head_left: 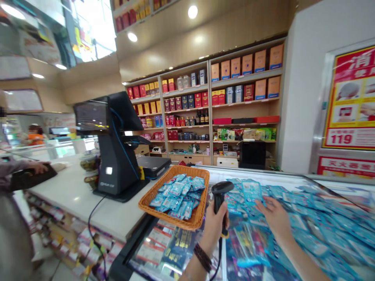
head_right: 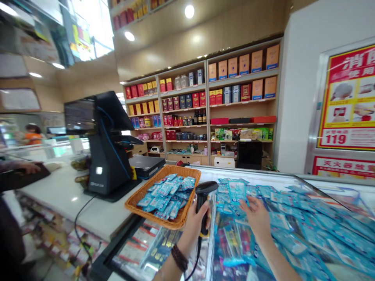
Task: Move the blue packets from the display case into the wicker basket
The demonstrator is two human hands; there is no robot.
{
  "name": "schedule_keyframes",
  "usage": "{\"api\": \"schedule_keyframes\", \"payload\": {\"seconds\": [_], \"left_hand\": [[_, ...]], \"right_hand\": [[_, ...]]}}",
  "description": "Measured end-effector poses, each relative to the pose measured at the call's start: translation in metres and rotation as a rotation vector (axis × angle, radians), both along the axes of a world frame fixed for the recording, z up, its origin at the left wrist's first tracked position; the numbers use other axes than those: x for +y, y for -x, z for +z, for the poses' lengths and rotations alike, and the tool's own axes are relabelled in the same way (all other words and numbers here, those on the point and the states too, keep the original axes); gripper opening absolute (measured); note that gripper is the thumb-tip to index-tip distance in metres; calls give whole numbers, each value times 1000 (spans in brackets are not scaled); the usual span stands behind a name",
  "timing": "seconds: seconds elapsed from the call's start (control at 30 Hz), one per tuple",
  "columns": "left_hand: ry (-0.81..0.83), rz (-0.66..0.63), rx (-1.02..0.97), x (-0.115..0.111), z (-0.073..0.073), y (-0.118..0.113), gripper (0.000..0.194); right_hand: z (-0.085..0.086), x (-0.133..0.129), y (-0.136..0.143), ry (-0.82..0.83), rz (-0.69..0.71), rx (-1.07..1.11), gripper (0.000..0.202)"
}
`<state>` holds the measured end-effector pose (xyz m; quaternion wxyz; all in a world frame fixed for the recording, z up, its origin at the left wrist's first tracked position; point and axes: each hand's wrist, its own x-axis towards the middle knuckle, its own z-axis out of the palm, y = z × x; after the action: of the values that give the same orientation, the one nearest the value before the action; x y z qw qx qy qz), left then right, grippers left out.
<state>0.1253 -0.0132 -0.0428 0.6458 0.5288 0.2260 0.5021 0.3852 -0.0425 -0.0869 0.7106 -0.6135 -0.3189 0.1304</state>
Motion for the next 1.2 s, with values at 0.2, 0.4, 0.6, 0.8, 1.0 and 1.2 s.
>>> {"api": "schedule_keyframes", "payload": {"seconds": [0.2,0.4,0.6,0.8,1.0,1.2], "left_hand": [[-49,283,69,38,26,83,90],[-51,554,123,54,23,167,95],[-21,694,93,51,10,207,100],[-11,721,127,48,14,215,97],[-59,551,141,37,32,173,91],[-69,265,81,25,52,89,85]], "right_hand": [[19,80,52,-42,230,117,59],[61,152,142,-40,520,1,46],[73,181,208,-117,565,-26,42],[47,167,162,-120,448,-106,37],[17,108,36,37,174,-242,36],[-3,28,-44,383,-59,-544,46]]}}
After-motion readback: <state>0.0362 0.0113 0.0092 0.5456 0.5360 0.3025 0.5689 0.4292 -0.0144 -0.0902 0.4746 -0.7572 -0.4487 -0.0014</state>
